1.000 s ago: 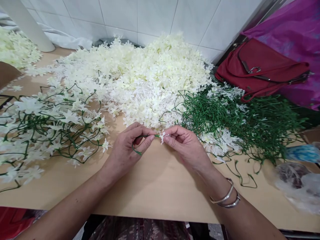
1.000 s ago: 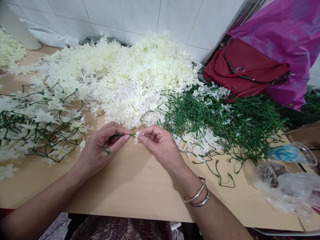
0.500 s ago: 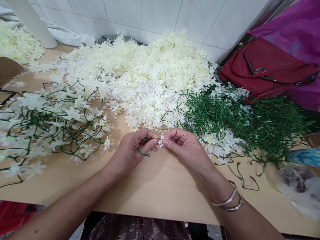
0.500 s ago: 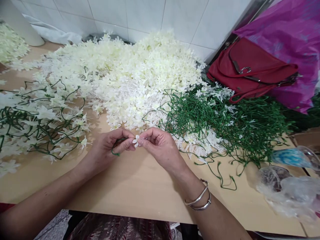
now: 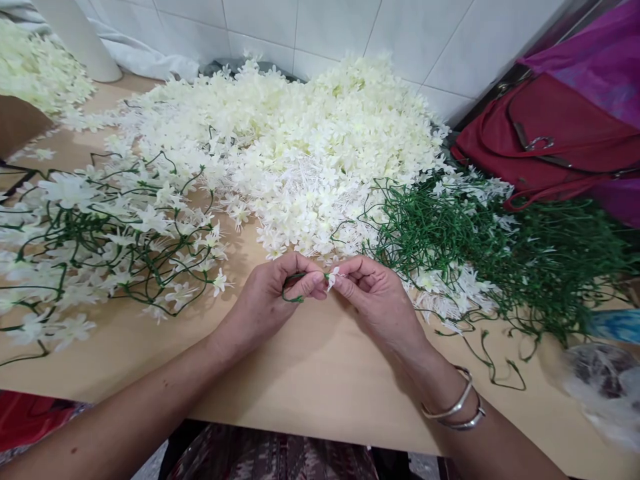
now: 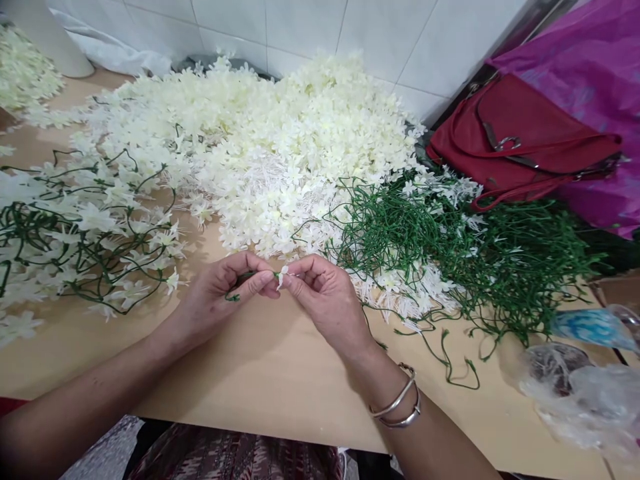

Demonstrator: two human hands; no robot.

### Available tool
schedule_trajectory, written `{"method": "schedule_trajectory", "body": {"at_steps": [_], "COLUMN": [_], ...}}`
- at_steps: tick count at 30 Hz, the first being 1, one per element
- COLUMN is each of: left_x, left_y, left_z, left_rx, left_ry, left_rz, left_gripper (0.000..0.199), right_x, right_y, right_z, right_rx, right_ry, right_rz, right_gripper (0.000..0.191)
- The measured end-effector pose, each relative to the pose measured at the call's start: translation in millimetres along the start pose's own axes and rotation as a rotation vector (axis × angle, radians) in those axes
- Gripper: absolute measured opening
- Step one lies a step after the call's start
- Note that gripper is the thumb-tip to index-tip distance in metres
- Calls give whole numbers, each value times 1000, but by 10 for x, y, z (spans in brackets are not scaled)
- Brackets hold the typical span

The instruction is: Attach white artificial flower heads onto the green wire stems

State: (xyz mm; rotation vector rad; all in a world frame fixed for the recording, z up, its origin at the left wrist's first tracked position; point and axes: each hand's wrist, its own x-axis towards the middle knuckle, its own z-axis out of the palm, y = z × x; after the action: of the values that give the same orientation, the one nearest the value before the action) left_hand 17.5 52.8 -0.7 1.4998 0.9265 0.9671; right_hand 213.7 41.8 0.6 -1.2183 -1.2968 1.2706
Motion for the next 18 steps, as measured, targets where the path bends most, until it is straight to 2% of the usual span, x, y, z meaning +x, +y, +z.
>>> {"method": "schedule_trajectory", "body": {"at_steps": [9, 13, 18], "left_x": [-16, -1, -12], "left_y": [-33, -39, -15], "left_z": [-2, -6, -4], "left_rx": [179, 171, 170], "left_ry": [31, 19, 14], "left_rz": [55, 59, 73], "left_gripper": [18, 18, 16], "right_x": [-31, -16, 31], "right_y": [-31, -34, -60], "right_z": [59, 68, 4], "right_rx": [-10, -10, 45], "right_ry": [-45, -26, -67], "right_rz": [-14, -11, 16], "right_gripper": [24, 23, 24]}}
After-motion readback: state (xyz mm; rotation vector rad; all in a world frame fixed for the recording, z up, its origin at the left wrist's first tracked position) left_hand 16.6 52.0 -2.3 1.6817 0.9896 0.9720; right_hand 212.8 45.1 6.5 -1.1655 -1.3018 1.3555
